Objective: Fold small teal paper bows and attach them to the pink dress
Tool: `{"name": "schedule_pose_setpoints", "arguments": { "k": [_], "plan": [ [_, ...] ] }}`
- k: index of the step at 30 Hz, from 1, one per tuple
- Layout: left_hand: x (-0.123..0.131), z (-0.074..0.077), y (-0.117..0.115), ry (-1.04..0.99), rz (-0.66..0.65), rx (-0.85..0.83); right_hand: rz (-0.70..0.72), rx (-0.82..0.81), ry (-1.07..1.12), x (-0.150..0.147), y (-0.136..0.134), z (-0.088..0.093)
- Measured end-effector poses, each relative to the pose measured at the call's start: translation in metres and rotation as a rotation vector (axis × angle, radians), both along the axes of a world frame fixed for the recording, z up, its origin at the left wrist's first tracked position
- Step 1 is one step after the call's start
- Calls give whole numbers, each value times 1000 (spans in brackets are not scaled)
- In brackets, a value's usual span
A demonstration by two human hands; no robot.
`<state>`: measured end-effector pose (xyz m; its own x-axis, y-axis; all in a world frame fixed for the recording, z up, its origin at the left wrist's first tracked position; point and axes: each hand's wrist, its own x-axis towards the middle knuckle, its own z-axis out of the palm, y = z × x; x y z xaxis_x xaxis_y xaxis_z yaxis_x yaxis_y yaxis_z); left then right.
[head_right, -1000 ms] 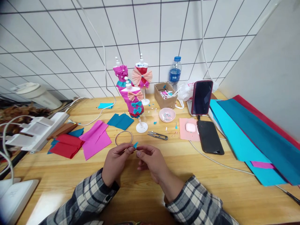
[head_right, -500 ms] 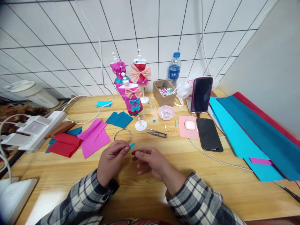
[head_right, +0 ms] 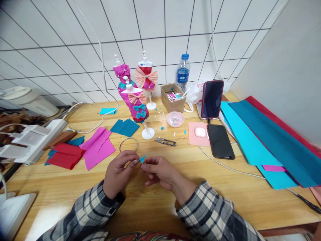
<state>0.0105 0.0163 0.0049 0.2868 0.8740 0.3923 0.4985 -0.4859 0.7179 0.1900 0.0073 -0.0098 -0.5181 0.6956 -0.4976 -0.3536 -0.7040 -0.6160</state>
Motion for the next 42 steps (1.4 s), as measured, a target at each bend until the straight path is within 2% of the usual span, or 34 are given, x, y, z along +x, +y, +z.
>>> {"name": "schedule_pose_setpoints", "arguments": {
  "k": [4,6,8,10,12,15,21,26,29,33,37,42],
  "plan": [
    [-18,4,3,260,-295,310,131,133,-141,9,5,-3],
    [-26,5,4,360,-336,420,197,257,-234,12,7,-5],
    [-29,6,5,443,-347,477,204,404,-344,13,10,-6],
    [-28,7,6,502,-358,501,182,607,-479,15,13,-7],
    [-24,8,8,521,-358,519,165,876,-632,17,16,-7],
    [-17,6,11,542,-359,501,218,1212,-825,21,20,-5],
    [-6,-4,11,635,-389,339,468,1535,-1064,25,27,8],
    [-2,-5,9,667,-389,208,625,1664,-1203,18,33,26],
    [-1,-3,8,660,-323,161,642,1697,-1327,10,33,37],
    [-3,-3,8,608,-184,93,531,1718,-1460,-3,24,44],
    [-5,-5,6,376,5,-23,328,1695,-1551,-12,8,38],
    [-3,-7,5,-45,187,-375,89,1672,-1641,-16,-5,27]
  ]
}}
